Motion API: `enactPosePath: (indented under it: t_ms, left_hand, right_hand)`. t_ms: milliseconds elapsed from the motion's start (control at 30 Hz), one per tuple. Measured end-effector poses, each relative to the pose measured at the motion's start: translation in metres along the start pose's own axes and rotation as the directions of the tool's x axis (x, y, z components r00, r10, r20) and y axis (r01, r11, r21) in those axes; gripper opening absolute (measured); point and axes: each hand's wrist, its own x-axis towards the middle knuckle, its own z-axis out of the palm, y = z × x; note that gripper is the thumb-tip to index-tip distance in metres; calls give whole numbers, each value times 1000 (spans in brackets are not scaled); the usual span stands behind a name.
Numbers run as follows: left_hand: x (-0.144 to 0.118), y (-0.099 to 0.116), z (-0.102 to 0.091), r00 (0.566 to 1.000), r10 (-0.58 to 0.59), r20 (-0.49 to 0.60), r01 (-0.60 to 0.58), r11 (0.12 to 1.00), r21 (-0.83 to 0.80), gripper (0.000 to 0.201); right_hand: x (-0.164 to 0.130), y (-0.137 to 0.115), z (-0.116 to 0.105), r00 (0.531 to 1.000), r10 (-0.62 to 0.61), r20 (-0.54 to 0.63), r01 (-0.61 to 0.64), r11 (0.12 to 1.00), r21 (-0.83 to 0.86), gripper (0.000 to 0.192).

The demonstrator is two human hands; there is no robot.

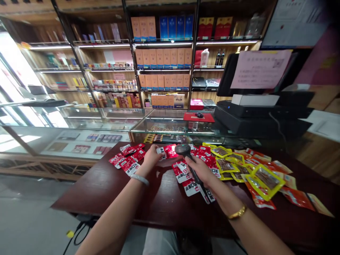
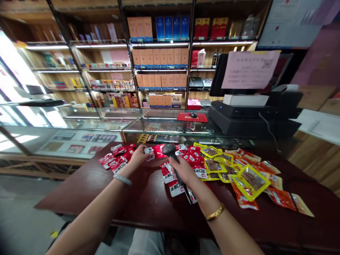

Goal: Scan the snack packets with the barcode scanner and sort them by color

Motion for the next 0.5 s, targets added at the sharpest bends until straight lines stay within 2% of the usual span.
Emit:
enactPosePath:
  t_ms: [100,200,267,300,333,400,467,500]
  left_hand:
    - [2,10,20,999,28,37,-24,993,-117,38]
    - [-4,31,48,994,18,112,21,942,-336,41]
    - [-12,47,65,967,103,232,41,840,-540,47]
    - [-15,53,70,936,192,296,31,792,-610,53]
    - [-17,56,71,917,258,304,-3,767,-642,59]
    - [-19,51,63,925,296,238,-114,815,-568,61]
    - [-22,32,38,959,244,142,-182,919,-348,55]
    - [-24,20,22,975,199,95,-176,962,-206,51]
  right_hand:
    - [-6,-1,-15,998,19,-67,-19,1000,-5,50]
    - [-9,-1,-22,996,30,-88,-30,1000,1,50]
    - [-9,0,-22,996,40,-80,-40,999,11,51]
    - [-9,0,-20,996,47,-75,-45,999,17,51]
    - [-9,1,-18,996,51,-79,-49,999,19,50]
    - [-8,2,-13,995,59,-78,-58,998,17,49]
    - [-8,5,-6,996,70,-55,-70,998,9,49]
    - [-7,6,-3,996,77,-39,-77,997,1,50]
